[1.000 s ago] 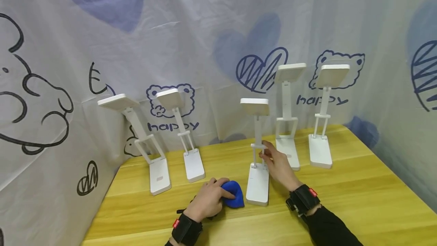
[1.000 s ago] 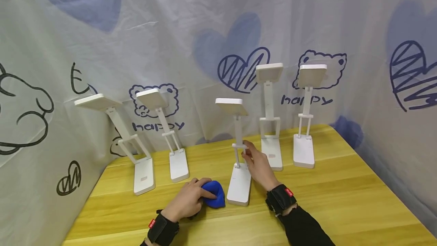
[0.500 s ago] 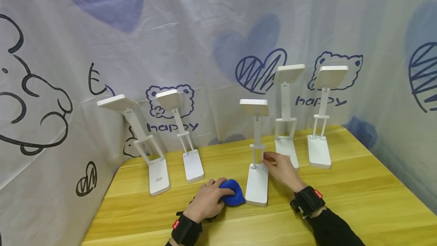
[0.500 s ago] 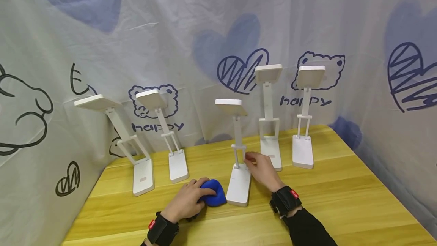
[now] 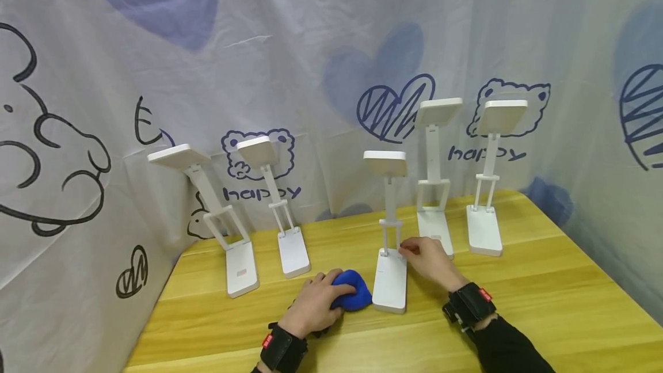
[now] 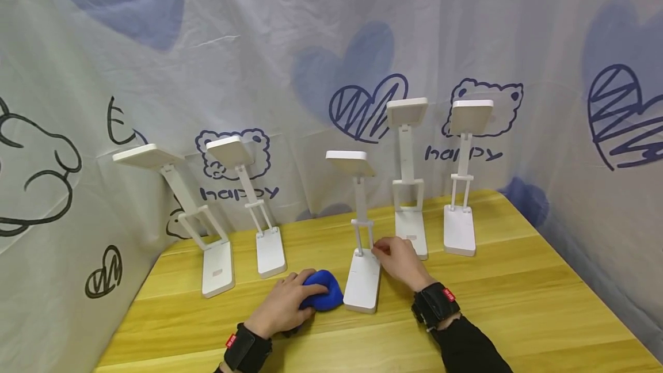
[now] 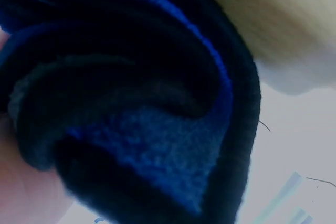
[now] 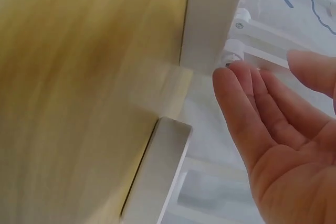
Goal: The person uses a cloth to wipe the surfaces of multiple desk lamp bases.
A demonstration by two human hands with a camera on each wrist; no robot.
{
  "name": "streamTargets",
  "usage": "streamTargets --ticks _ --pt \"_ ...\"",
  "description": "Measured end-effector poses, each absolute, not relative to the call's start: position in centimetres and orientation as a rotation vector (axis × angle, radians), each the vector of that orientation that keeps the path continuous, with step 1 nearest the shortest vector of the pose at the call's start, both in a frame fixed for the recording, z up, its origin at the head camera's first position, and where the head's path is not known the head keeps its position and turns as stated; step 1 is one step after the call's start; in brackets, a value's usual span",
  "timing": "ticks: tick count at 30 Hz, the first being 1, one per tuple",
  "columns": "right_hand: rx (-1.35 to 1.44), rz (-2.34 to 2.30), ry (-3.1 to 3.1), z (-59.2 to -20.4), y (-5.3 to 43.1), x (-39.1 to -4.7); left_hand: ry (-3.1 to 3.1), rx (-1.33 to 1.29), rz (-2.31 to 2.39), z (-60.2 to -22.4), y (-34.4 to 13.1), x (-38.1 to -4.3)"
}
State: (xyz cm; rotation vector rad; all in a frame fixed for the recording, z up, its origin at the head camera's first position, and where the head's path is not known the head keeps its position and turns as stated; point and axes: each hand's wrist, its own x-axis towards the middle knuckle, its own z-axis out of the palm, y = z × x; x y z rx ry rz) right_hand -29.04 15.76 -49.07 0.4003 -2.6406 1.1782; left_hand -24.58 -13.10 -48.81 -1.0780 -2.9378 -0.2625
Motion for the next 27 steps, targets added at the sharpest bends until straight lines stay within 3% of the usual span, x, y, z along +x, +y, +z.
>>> streamTargets --ticks 27 --pt "0.705 0.872 -2.775 -49.2 13.4 -27.3 -2.918 -1.023 -0.236 -49.1 -12.9 -24.6"
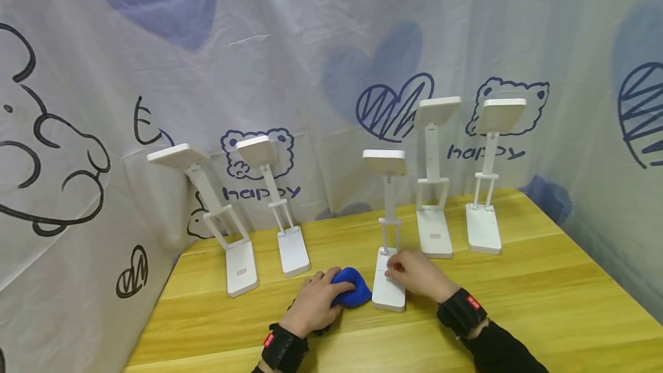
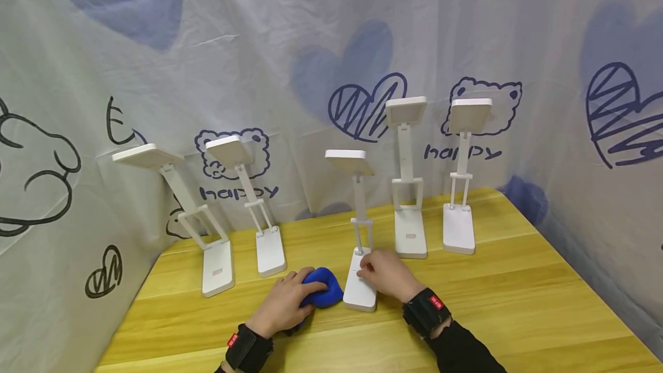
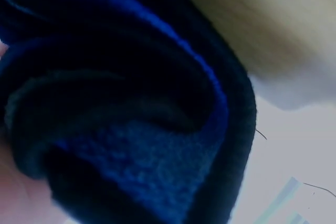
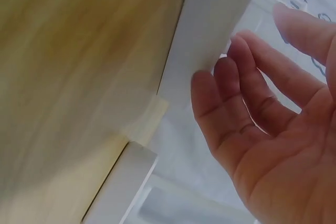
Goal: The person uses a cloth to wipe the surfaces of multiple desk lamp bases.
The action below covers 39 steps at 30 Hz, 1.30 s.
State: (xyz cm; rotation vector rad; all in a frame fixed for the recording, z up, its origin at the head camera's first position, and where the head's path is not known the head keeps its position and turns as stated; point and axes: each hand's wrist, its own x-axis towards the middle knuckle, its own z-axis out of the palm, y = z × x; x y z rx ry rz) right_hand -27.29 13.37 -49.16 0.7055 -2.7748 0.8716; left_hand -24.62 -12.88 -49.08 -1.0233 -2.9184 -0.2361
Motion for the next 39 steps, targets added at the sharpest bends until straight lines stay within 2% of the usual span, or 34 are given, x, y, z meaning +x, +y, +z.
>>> streamTargets --ticks 23,39 --pt "0.839 0.378 -2.743 -48.8 11.3 -24.8 -2.919 -1.045 -0.256 -49.1 -13.1 -25.0" --pt "0.86 0.402 -2.774 -49.0 11.0 -24.4 -2.922 -1.039 -0.251 -49.1 -12.9 -24.9"
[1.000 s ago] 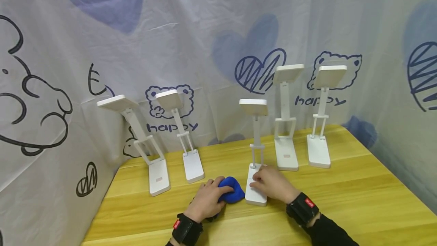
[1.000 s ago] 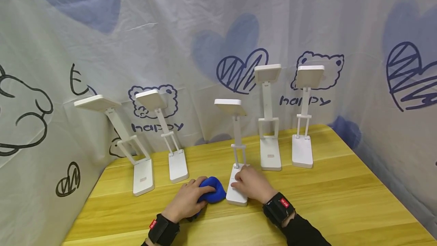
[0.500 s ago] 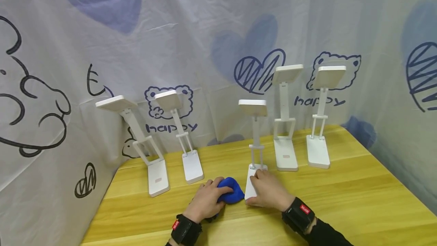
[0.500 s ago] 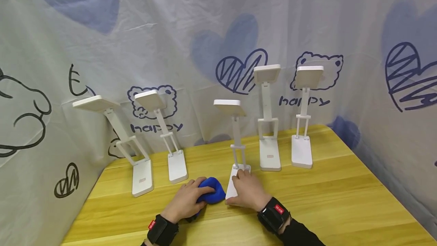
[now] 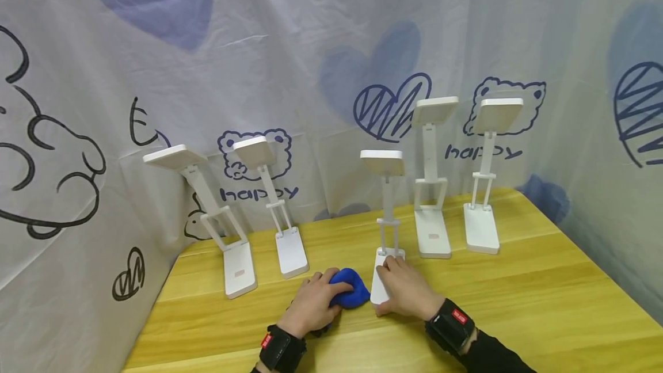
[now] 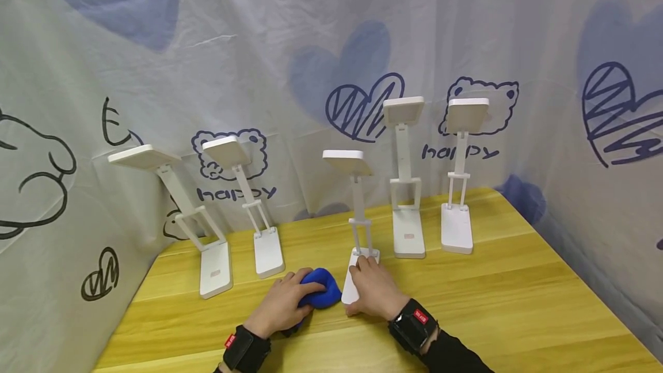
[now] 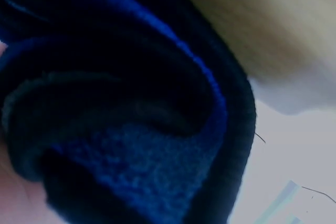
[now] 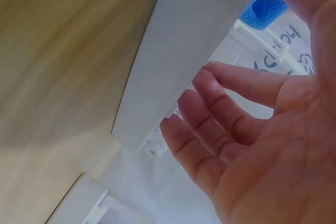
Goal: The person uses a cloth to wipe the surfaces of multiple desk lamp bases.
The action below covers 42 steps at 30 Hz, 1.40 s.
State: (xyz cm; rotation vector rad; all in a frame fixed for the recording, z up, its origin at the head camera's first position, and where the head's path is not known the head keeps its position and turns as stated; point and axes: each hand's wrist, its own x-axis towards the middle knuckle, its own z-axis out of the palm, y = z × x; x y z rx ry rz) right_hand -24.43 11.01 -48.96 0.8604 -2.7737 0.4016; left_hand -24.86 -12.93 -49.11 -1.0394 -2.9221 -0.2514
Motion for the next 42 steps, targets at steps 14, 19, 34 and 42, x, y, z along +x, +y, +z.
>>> streamTargets --ticks 14,19,34,42 --pt "0.903 0.499 -2.762 -49.1 11.8 -25.2 -2.935 -1.027 -0.243 -49.1 -12.9 -24.9" --pt "0.923 0.49 -2.761 -49.1 11.7 -25.3 -2.922 -1.027 -0.235 -49.0 -12.9 -24.8" --pt "0.979 0.603 -2.816 -49.1 12.2 -27.2 -2.909 -1.025 -0.206 -49.1 -12.8 -24.8" --pt "0.971 0.617 -2.846 -49.1 12.1 -28.8 -2.912 -1.027 -0.206 -49.1 -12.8 -24.7"
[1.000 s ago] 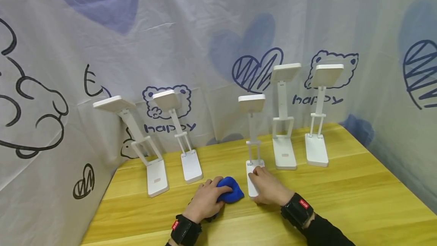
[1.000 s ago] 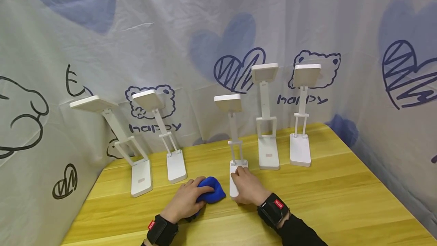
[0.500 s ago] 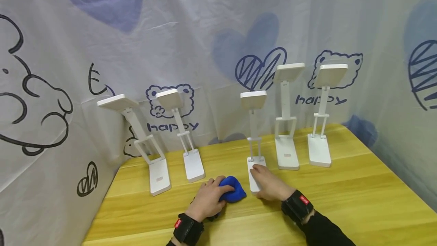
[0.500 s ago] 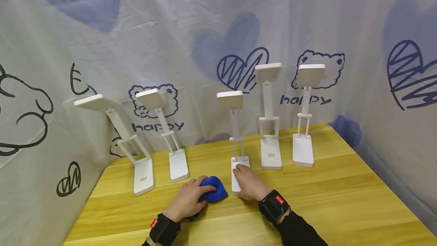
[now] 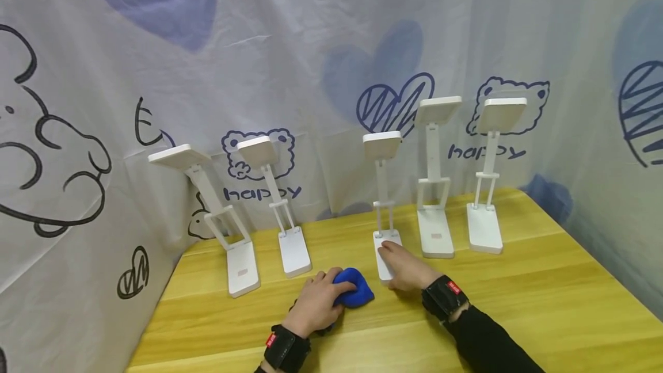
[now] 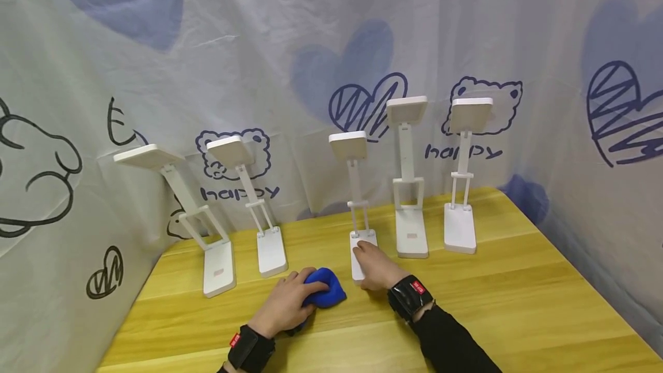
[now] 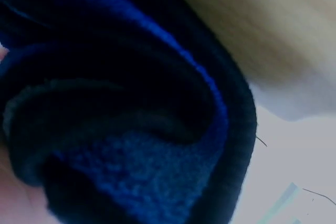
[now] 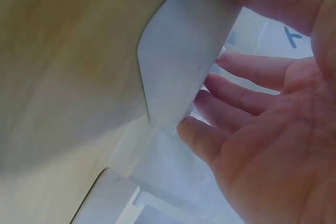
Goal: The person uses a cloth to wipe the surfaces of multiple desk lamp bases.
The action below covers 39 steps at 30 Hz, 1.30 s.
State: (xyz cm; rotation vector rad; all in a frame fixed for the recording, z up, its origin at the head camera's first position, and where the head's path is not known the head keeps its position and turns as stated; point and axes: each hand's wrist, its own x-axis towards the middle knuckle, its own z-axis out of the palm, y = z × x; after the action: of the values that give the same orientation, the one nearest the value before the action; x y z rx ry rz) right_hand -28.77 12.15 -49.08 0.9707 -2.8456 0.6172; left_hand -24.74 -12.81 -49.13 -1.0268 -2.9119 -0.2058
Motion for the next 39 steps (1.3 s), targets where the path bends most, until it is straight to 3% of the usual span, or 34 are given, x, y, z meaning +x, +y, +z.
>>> streamTargets --ticks 24,39 --pt "0.854 0.62 -2.961 -48.6 11.7 -32.8 -2.908 -1.018 -0.206 -49.2 -12.8 -24.6" --pt "0.861 0.571 -2.981 -48.4 11.8 -33.8 -2.902 -0.997 -0.259 -49.2 -15.3 -23.5"
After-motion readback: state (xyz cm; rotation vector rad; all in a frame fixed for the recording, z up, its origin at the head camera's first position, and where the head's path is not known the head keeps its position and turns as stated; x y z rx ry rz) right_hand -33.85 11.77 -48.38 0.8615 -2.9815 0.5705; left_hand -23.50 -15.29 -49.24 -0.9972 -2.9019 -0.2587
